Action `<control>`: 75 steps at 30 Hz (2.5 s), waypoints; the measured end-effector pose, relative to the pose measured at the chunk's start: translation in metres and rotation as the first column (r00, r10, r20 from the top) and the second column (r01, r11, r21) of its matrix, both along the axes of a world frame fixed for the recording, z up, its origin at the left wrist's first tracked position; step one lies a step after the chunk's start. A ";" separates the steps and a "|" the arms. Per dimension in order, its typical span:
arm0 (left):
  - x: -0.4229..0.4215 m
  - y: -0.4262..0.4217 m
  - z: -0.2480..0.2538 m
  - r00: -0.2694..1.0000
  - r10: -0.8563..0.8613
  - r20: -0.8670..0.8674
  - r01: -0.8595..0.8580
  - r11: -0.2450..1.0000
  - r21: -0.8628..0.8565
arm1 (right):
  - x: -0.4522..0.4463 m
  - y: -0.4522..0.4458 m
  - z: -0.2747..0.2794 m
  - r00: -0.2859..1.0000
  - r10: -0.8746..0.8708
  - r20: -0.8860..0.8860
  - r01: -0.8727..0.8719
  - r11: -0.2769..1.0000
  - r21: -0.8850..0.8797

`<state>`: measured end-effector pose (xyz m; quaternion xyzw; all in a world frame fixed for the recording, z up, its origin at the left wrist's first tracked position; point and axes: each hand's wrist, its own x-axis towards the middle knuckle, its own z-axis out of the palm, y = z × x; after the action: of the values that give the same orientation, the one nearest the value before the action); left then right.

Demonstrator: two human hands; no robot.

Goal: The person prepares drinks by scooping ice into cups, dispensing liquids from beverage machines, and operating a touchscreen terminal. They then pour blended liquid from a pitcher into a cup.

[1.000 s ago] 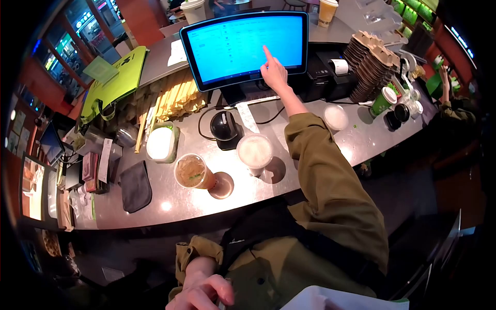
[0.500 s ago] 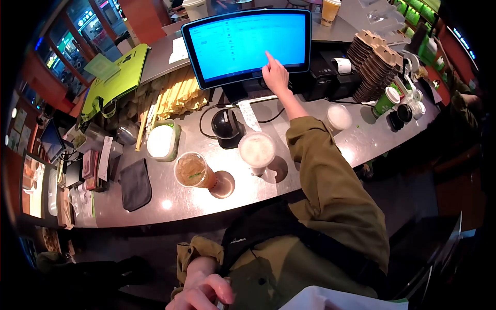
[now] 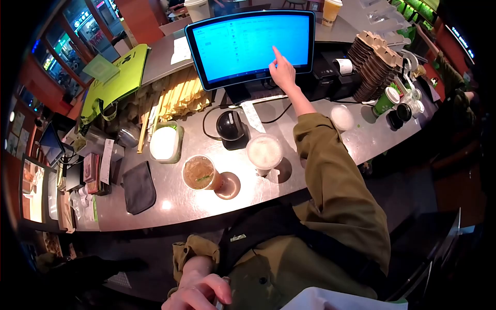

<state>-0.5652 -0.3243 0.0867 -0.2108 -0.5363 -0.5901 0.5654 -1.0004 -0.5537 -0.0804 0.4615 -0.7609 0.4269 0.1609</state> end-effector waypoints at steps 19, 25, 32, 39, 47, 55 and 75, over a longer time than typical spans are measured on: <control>0.073 -0.129 -0.124 0.985 -0.066 -0.161 0.164 0.668 0.726 | 0.004 -0.004 -0.004 0.996 -0.031 -0.078 0.019 0.988 -0.151; 0.090 -0.166 -0.177 0.994 -0.076 -0.074 0.106 0.635 0.766 | 0.003 0.000 -0.002 0.995 -0.016 -0.097 0.006 0.994 -0.110; 0.123 -0.196 -0.255 0.899 0.251 0.358 -0.419 0.264 0.869 | 0.022 0.006 0.014 0.997 0.028 0.076 -0.025 0.999 -0.032; 0.138 -0.220 -0.307 0.784 0.197 0.588 -0.603 0.023 0.797 | -0.002 -0.015 -0.014 0.999 0.023 -0.044 -0.025 0.998 -0.056; 0.145 -0.212 -0.307 0.347 0.123 0.930 -0.883 0.377 0.279 | -0.005 -0.017 -0.015 0.990 -0.013 -0.140 -0.004 0.993 -0.118; 0.141 -0.215 -0.294 0.374 0.086 0.923 -0.885 0.331 0.328 | 0.012 -0.015 -0.005 0.997 -0.073 -0.033 0.066 0.979 -0.192; 0.175 -0.238 -0.311 0.173 0.205 0.963 -0.985 0.010 0.174 | 0.024 0.007 -0.025 0.994 -0.101 0.041 0.109 0.940 -0.323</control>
<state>-0.3897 -0.5620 -0.2238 0.6586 -0.3585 -0.4083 0.5207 -0.9763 -0.5464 -0.1058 0.3825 -0.7054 0.5427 0.2481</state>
